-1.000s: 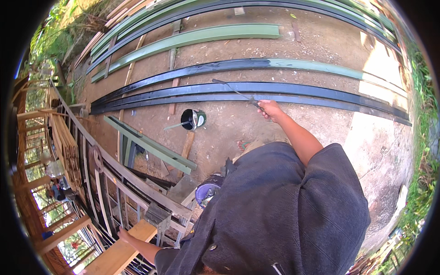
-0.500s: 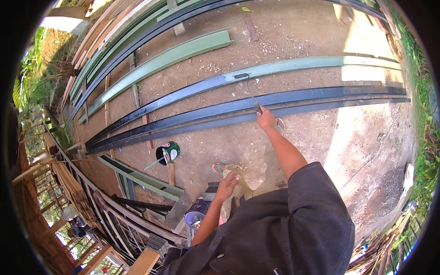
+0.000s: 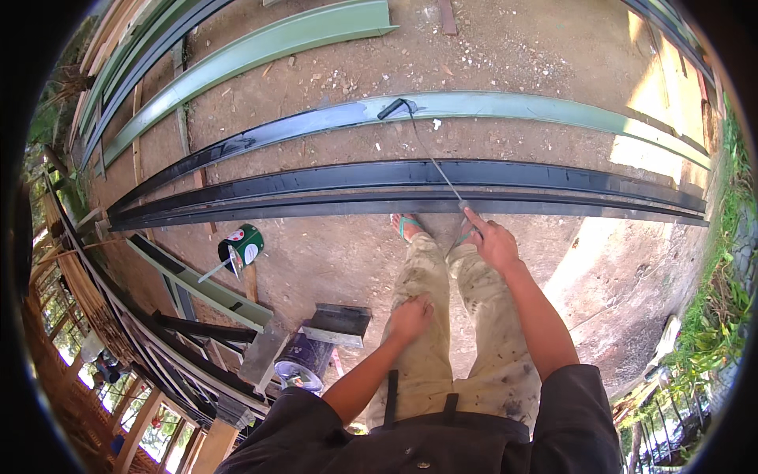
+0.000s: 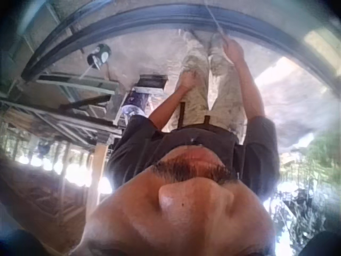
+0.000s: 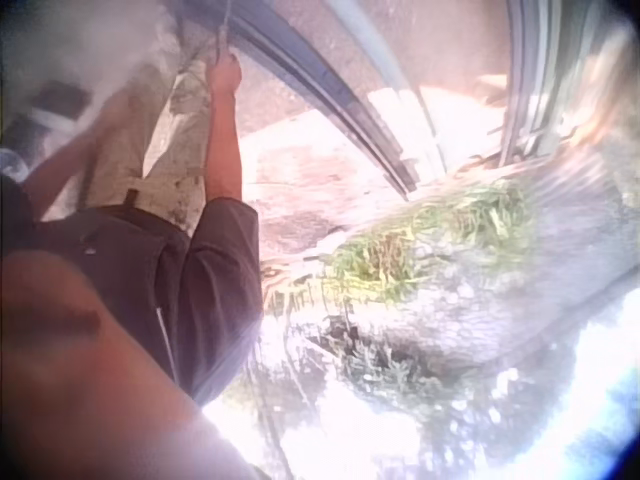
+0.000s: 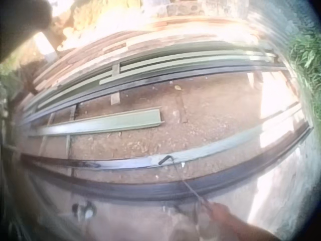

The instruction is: The person paints long metal bars laid on the ground using a paint roller and then picks up a curved metal bracket.

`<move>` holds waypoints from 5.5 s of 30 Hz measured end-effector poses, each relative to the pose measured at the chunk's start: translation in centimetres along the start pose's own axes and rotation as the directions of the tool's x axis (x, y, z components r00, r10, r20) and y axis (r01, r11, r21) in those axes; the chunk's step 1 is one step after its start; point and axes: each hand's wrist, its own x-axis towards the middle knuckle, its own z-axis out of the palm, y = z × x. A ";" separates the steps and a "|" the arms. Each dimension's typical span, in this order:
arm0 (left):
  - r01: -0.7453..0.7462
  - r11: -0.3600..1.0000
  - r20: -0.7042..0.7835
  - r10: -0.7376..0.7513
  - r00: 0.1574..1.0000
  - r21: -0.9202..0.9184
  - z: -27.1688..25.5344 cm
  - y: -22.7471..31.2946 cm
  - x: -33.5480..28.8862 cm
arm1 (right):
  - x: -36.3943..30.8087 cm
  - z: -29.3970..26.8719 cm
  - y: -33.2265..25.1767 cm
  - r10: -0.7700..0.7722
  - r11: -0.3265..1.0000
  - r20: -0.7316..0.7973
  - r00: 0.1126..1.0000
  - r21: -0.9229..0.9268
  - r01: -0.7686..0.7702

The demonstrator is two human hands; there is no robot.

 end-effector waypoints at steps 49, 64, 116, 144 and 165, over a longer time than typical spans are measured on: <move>-0.035 0.557 -0.240 0.414 0.878 0.830 -0.9 38.0 61.2 | 6.3 2.1 25.9 -0.227 0.931 -0.099 0.969 0.270 0.246; -0.327 0.435 -0.011 0.614 0.789 0.839 5.8 46.0 63.3 | 6.6 2.1 26.7 -0.235 0.932 -0.050 0.971 0.271 0.240; -0.072 0.997 -0.179 0.068 0.982 -0.015 8.8 6.4 2.4 | -5.9 -11.3 37.1 -0.083 0.989 -0.111 0.990 -0.131 0.068; 0.197 0.978 -0.220 -0.206 0.953 -0.066 8.5 4.6 3.3 | -3.9 -13.9 30.8 -0.229 0.941 -0.151 0.962 -0.286 0.179; 0.243 0.967 -0.138 -0.231 0.963 0.081 10.8 6.7 4.8 | -8.2 -18.6 37.2 0.022 0.967 -0.117 0.993 -0.249 -0.050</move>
